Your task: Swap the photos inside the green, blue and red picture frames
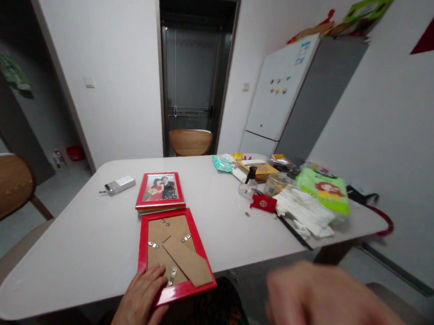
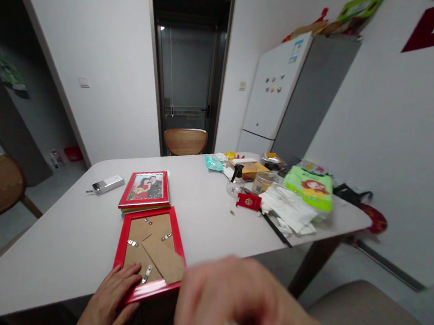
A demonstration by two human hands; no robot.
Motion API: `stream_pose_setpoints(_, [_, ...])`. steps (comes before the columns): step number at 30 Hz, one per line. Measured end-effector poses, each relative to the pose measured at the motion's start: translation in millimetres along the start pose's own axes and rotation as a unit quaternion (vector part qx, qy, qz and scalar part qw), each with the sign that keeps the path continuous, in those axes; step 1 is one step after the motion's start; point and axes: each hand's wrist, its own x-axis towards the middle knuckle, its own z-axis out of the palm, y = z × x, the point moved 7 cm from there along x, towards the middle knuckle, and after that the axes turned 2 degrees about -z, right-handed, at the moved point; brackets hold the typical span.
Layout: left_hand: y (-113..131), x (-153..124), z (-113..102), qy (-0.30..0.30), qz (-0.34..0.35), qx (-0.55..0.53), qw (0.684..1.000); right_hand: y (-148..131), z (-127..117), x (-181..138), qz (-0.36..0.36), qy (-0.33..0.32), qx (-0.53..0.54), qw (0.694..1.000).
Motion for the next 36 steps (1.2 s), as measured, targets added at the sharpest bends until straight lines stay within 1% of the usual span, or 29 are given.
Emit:
stream_pose_setpoints(1, [0,0,0,0.003,0.0,-0.003,1.0,3,1,22,-0.035,-0.019,-0.003,0.999])
stream_pose_setpoints(2, [0,0,-1,0.005,-0.001,-0.006,1.0,13,-1,43,-0.046,-0.019,-0.019,0.999])
stream_pose_setpoints(4, [0,0,-1,0.004,-0.009,-0.012,1.0,52,-15,80,-0.025,0.064,-0.121,0.99])
stream_pose_setpoints(5, [1,0,-2,0.002,-0.016,-0.017,1.0,75,-21,94,-0.008,0.1,-0.192,0.976])
stream_pose_setpoints(6, [1,-1,-2,-0.002,-0.023,-0.023,0.999,102,-25,103,0.024,0.121,-0.257,0.959])
stream_pose_setpoints(7, [1,-1,-2,-0.008,-0.031,-0.03,0.999,128,-27,109,0.057,0.123,-0.311,0.941])
stream_pose_setpoints(9, [1,-1,-2,-0.021,-0.047,-0.048,0.997,168,-23,117,0.091,0.084,-0.376,0.918])
stream_pose_setpoints(10, [1,-1,-3,-0.025,-0.055,-0.059,0.996,180,-23,118,0.108,0.072,-0.401,0.907])
stream_pose_setpoints(11, [1,-1,-3,-0.029,-0.062,-0.07,0.995,185,-23,118,0.118,0.072,-0.419,0.897])
stream_pose_setpoints(12, [1,0,-4,-0.03,-0.069,-0.082,0.994,182,-22,118,0.121,0.087,-0.432,0.89])
stream_pose_setpoints(13, [0,0,-4,-0.031,-0.076,-0.094,0.992,171,-21,117,0.112,0.111,-0.436,0.886])
stream_pose_setpoints(14, [0,0,-4,-0.032,-0.083,-0.105,0.991,156,-16,116,0.088,0.135,-0.425,0.891])
stream_pose_setpoints(15, [0,0,-5,-0.034,-0.089,-0.115,0.989,136,-6,114,0.05,0.148,-0.398,0.904])
stream_pose_setpoints(16, [0,1,-5,-0.036,-0.097,-0.124,0.987,115,10,112,0.0,0.144,-0.355,0.924])
stream_pose_setpoints(17, [0,1,-6,-0.038,-0.105,-0.13,0.985,95,29,109,-0.047,0.121,-0.293,0.947])
stream_pose_setpoints(18, [0,1,-6,-0.04,-0.113,-0.135,0.984,76,52,106,-0.092,0.074,-0.227,0.967])
stream_pose_setpoints(19, [0,1,-7,-0.045,-0.119,-0.139,0.982,59,76,101,-0.128,0.024,-0.172,0.976])
stream_pose_setpoints(20, [0,1,-8,-0.05,-0.125,-0.142,0.981,45,99,95,-0.156,-0.02,-0.14,0.978])
stream_pose_setpoints(21, [0,0,-9,-0.057,-0.13,-0.144,0.979,33,118,91,-0.172,-0.048,-0.125,0.976])
stream_pose_setpoints(22, [0,0,-10,-0.063,-0.133,-0.144,0.978,26,132,89,-0.177,-0.061,-0.125,0.974])
stream_pose_setpoints(23, [-1,-1,-11,-0.067,-0.137,-0.144,0.978,21,142,89,-0.176,-0.063,-0.133,0.973])
stream_pose_setpoints(25, [-3,-2,-14,-0.068,-0.144,-0.138,0.978,17,153,94,-0.168,-0.046,-0.159,0.972])
stream_pose_setpoints(30, [-8,-1,-16,-0.068,-0.151,-0.134,0.977,21,159,111,-0.171,-0.015,-0.191,0.966])
stream_pose_setpoints(36, [-9,1,-15,-0.082,-0.179,-0.128,0.972,30,166,114,-0.162,-0.024,-0.165,0.973])
